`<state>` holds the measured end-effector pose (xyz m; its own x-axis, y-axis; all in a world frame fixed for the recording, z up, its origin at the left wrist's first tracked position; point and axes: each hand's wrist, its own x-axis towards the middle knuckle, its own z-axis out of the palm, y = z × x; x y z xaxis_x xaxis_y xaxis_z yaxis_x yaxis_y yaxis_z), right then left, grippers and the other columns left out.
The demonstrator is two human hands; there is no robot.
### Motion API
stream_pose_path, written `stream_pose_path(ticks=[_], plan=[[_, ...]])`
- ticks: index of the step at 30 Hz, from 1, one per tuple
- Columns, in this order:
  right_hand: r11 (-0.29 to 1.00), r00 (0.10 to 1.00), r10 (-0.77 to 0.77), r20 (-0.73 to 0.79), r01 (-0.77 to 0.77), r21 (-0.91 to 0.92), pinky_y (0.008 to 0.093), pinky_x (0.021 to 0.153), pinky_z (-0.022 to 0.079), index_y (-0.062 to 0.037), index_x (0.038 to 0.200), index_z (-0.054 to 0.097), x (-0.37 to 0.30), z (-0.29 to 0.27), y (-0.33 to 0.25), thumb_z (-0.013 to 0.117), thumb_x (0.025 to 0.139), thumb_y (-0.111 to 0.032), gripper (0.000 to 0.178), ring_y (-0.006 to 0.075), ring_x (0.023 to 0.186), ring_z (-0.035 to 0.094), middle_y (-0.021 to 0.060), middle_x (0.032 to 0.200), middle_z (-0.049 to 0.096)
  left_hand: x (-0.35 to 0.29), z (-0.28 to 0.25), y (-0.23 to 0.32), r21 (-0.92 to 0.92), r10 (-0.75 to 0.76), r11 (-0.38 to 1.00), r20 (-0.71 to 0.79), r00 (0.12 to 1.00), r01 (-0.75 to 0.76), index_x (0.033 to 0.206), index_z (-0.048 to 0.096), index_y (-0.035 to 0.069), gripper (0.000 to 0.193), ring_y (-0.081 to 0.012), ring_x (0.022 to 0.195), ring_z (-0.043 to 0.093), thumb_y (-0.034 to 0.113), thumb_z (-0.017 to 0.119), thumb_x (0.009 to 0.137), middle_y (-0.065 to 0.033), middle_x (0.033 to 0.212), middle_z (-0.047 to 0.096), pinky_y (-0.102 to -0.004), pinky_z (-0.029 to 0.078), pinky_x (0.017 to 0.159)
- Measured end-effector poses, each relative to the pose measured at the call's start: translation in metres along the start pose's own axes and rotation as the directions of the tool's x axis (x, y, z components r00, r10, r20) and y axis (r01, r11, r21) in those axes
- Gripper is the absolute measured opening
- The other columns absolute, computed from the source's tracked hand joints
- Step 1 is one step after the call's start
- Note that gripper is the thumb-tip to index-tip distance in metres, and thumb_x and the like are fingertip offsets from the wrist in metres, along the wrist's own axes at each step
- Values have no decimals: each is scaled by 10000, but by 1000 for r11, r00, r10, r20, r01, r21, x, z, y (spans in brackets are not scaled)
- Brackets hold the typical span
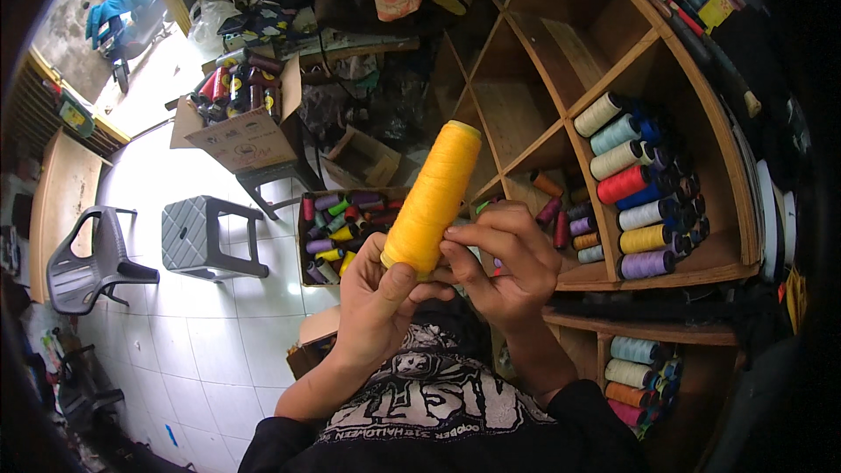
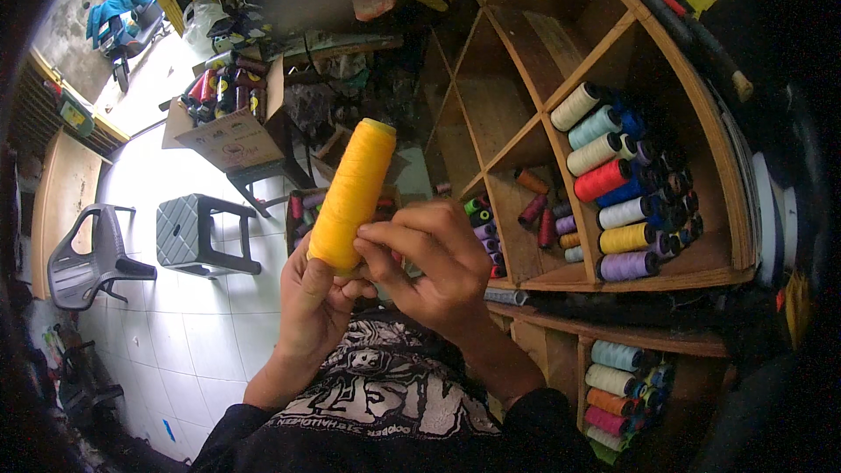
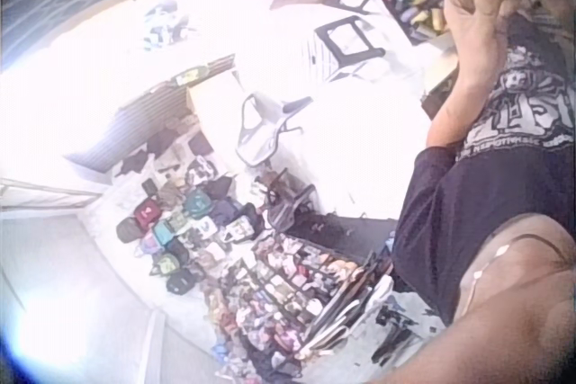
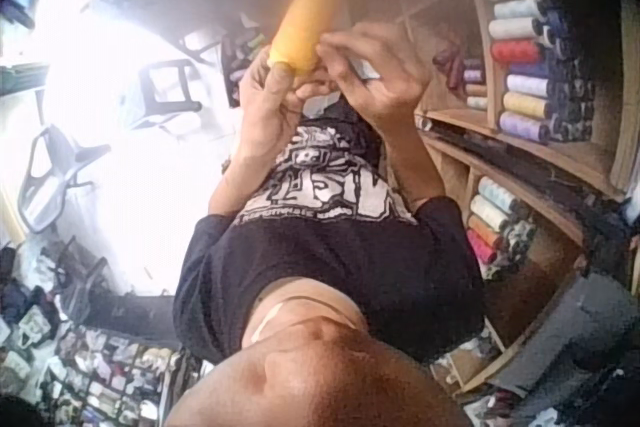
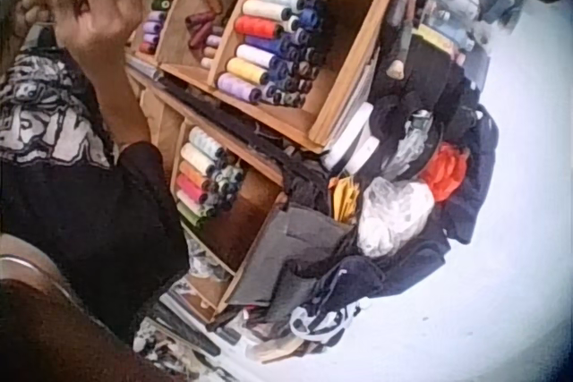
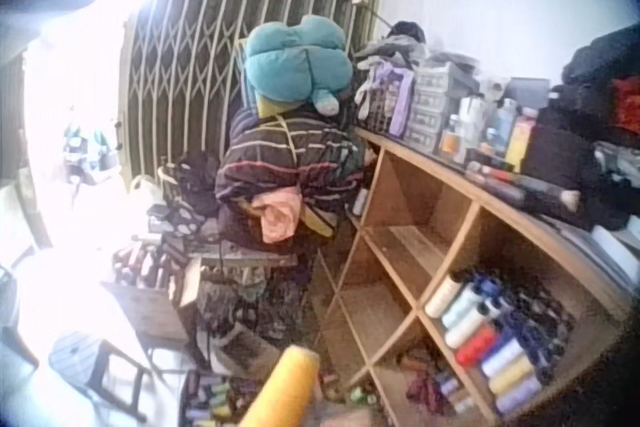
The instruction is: The person picks up thread spools one at a time, checks the loose ends of the thread, and places them onto shelves or into a box.
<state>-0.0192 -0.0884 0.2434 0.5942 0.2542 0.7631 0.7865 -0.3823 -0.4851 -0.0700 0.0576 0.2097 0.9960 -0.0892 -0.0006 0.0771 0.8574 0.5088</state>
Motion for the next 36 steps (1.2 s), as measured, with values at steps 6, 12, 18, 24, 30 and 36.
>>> stream_pose_path(ticks=[6, 12, 18, 24, 30, 36], plan=[[994, 993, 107, 46, -108, 30, 296, 640, 481, 5, 861, 660, 3, -3, -5, 733, 726, 7, 153, 191, 699, 596, 82, 791, 619, 0, -5, -3, 208, 113, 971, 23, 993, -115, 1100, 427, -33, 393, -285, 974, 652, 194, 667, 886, -216, 1102, 601, -401, 575, 806], [988, 989, 146, 22, -147, 51, 272, 641, 460, 11, 848, 588, 1, 4, -6, 657, 775, -3, 101, 171, 698, 577, 72, 785, 594, 1, -1, -5, 200, 128, 972, 10, 992, -128, 1103, 429, -36, 400, -283, 967, 653, 193, 672, 883, -215, 1070, 613, -395, 566, 822], [555, 812, 582, 34, -428, 713, 241, 704, 422, -3, 893, 527, -20, 8, 6, 483, 903, -49, 64, 100, 765, 497, 44, 842, 547, 7, -5, -2, -16, -9, 1000, -39, 999, 8, 1118, 417, -39, 383, -306, 951, 659, 159, 654, 892, -226, 1074, 608, -387, 559, 817], [533, 721, 671, 171, -630, 564, 253, 761, 427, -15, 1018, 506, -35, -3, 48, 569, 920, -144, 175, 115, 820, 526, 62, 896, 560, 8, -8, -7, 417, 205, 890, -5, 979, -185, 1175, 405, -31, 434, -301, 1034, 624, -5, 673, 835, -214, 1160, 561, -387, 543, 859], [562, 787, 588, 185, -562, 607, 276, 861, 451, 6, 1286, 458, -5, -26, 42, 699, 855, -203, 536, 140, 971, 574, 83, 1123, 580, 18, -20, -14, 717, 532, 374, 354, 769, -589, 1205, 454, 19, 536, -313, 1074, 597, -153, 671, 746, -230, 1214, 520, -390, 539, 869], [618, 785, 522, 334, -618, 487, 266, 870, 450, 39, 1189, 562, 2, -46, 30, 701, 858, -294, 490, 129, 1029, 566, 113, 1130, 605, 23, -29, -7, 750, 549, 8, 550, 630, -661, 1174, 518, 42, 538, -363, 1043, 618, -180, 663, 706, -262, 1185, 534, -388, 541, 858]])
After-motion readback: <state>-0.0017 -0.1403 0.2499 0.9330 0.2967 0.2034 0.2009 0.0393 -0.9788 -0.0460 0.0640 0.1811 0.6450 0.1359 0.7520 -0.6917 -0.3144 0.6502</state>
